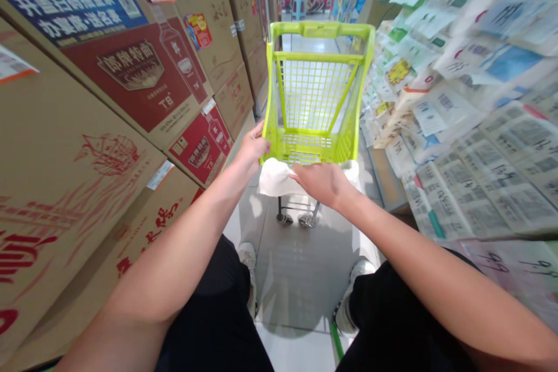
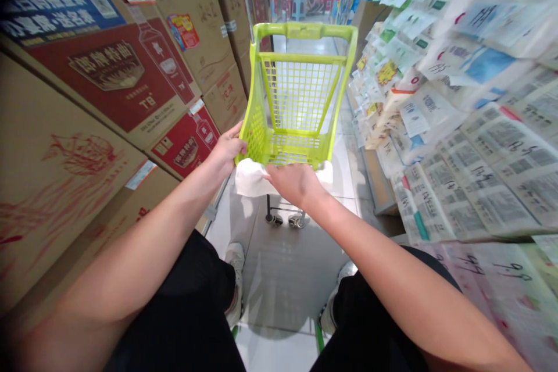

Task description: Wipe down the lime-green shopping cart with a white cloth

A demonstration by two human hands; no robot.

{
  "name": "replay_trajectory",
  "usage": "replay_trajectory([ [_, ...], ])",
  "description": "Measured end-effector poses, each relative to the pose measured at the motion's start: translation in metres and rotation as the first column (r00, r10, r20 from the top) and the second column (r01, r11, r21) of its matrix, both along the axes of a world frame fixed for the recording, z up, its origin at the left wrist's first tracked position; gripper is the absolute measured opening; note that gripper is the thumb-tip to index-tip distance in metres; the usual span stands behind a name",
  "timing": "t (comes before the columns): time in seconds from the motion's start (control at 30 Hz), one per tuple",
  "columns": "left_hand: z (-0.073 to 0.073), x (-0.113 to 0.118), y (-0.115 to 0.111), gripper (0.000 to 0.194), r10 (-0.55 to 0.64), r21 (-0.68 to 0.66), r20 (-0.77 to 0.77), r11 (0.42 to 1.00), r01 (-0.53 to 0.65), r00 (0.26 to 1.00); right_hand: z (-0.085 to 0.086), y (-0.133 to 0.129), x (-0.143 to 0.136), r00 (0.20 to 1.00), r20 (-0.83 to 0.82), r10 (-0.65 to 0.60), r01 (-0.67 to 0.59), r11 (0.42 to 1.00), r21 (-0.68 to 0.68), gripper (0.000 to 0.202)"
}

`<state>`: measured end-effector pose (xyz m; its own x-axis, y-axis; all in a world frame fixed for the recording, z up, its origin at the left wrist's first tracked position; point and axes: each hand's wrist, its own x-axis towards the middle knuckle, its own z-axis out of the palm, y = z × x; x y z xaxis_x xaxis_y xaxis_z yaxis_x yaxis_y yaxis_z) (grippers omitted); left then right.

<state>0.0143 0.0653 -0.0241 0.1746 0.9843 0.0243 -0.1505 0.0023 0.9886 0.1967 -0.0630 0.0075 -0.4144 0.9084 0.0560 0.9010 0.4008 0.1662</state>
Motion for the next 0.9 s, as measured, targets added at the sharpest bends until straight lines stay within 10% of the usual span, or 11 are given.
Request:
replay_trajectory([
  [0.5,-0.002,0.041,-0.041,0.075,0.054,0.063,0.209,0.996,-0.069,0.976,0.001,0.006,-0.020,0.996,-0.029,0.083,-0.084,0.995,-0.044,0.043],
  [0.9,-0.002,-0.018,0.019,0.083,0.029,0.033,0.073,0.999,-0.032,0.997,0.001,0.006,0.018,0.998,-0.056,0.019,-0.021,0.999,-0.034,0.048],
])
